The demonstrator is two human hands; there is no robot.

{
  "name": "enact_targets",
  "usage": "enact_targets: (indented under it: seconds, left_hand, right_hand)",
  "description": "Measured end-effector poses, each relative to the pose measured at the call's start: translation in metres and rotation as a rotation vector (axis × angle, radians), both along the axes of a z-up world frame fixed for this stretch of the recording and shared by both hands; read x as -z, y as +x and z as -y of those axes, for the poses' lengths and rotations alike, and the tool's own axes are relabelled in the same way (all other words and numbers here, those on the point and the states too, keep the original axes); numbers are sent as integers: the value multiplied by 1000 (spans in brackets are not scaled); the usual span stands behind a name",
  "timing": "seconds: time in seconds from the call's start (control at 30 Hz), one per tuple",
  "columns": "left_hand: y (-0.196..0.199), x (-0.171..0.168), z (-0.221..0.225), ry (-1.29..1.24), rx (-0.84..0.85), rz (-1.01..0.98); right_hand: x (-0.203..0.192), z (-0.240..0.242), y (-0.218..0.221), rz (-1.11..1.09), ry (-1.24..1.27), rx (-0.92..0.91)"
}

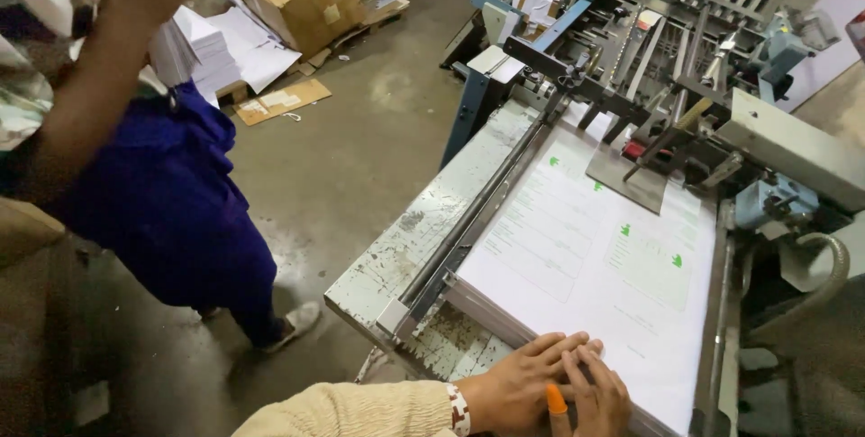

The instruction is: The person aligns a stack of printed papers on a machine table using both hands. A colleague then approaches, picks up the stack, and walks away with it.

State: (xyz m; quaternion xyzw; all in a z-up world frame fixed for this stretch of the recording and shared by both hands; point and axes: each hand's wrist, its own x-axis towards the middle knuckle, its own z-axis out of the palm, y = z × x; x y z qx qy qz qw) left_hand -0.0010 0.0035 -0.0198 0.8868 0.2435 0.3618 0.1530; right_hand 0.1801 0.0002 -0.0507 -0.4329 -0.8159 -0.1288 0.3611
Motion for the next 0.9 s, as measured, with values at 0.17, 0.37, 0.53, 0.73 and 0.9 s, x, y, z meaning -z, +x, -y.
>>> enact_targets:
  seconds: [0.17,0.37,0.53,0.73,0.9]
  left_hand:
    - [0,5,-2,12,23,41]
    - [-1,0,-1,579,-509,-482]
    - [-1,4,-4,533,-429,-451]
    - [-2,4,-2,41,20,8]
    - [-2,3,-4,29,18,-59]
  right_hand:
    - [-3,2,-1,1,-23,-2]
    - [-5,7,-5,10,-36,72]
    - [-9,1,-2,1,-39,-21]
    - [-6,-4,4,23,-64,-27]
    - [-6,-2,1,17,-87,5]
